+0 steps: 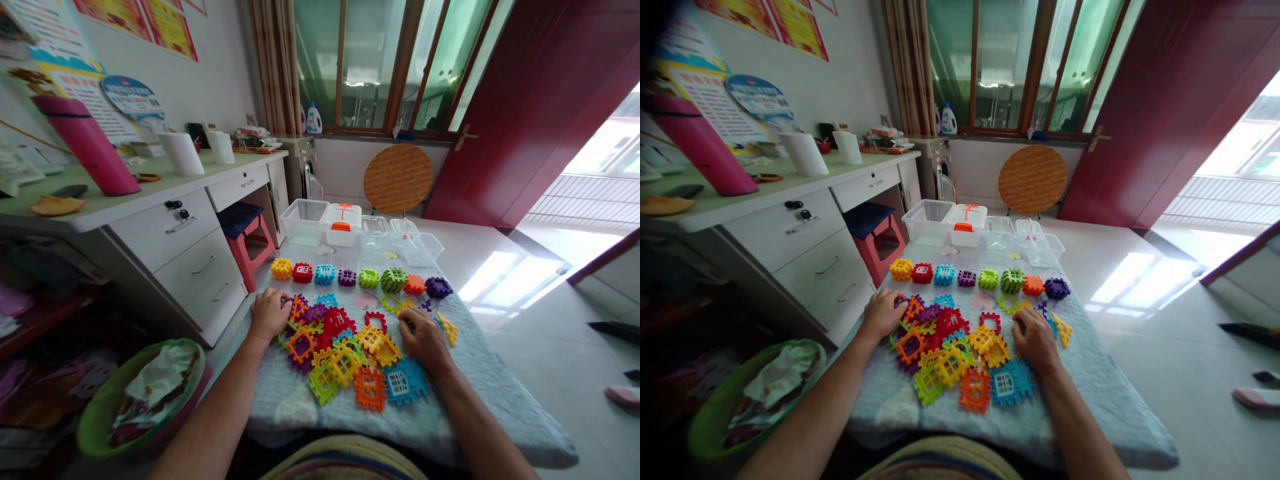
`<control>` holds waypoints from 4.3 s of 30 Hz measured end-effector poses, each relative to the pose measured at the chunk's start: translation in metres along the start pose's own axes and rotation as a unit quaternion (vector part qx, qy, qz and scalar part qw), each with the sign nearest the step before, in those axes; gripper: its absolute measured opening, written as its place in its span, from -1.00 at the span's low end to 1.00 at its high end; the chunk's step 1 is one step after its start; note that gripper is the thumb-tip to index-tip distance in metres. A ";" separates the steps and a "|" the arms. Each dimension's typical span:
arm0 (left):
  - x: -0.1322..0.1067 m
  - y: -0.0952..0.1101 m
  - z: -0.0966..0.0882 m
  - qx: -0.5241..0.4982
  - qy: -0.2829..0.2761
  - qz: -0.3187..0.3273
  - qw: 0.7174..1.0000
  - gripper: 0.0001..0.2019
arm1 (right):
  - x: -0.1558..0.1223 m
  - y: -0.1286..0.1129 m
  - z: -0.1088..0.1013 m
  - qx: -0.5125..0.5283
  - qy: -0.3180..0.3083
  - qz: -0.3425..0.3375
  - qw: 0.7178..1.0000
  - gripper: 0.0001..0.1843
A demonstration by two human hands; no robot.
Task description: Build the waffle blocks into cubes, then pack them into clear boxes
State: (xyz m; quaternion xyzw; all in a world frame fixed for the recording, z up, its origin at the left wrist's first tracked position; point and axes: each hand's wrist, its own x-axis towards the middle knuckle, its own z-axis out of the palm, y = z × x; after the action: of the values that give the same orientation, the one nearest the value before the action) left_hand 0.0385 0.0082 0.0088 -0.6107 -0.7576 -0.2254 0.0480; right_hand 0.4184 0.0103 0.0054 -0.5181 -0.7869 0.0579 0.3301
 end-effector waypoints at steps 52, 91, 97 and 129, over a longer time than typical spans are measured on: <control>-0.013 0.035 -0.036 -0.307 -0.084 0.174 0.932 -0.58 | -0.001 -0.003 -0.003 0.005 -0.008 0.017 1.000 -0.86; -0.018 0.045 -0.038 -0.298 -0.103 0.174 0.933 -0.56 | 0.022 -0.046 -0.027 0.011 -0.049 -0.025 0.998 -0.86; -0.020 0.046 -0.042 -0.310 -0.098 0.177 0.929 -0.56 | 0.043 -0.085 -0.017 0.022 -0.131 -0.073 0.988 -0.80; -0.024 0.046 -0.043 -0.361 -0.141 0.200 0.900 -0.42 | 0.083 -0.141 0.014 0.098 -0.273 -0.153 0.945 -0.41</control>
State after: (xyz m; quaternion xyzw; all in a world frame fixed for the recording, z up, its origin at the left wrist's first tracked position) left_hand 0.0793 -0.0240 0.0519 -0.7502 -0.4846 -0.3810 -0.2391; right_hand 0.2805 0.0205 0.0939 -0.3204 -0.9073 0.2227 0.1564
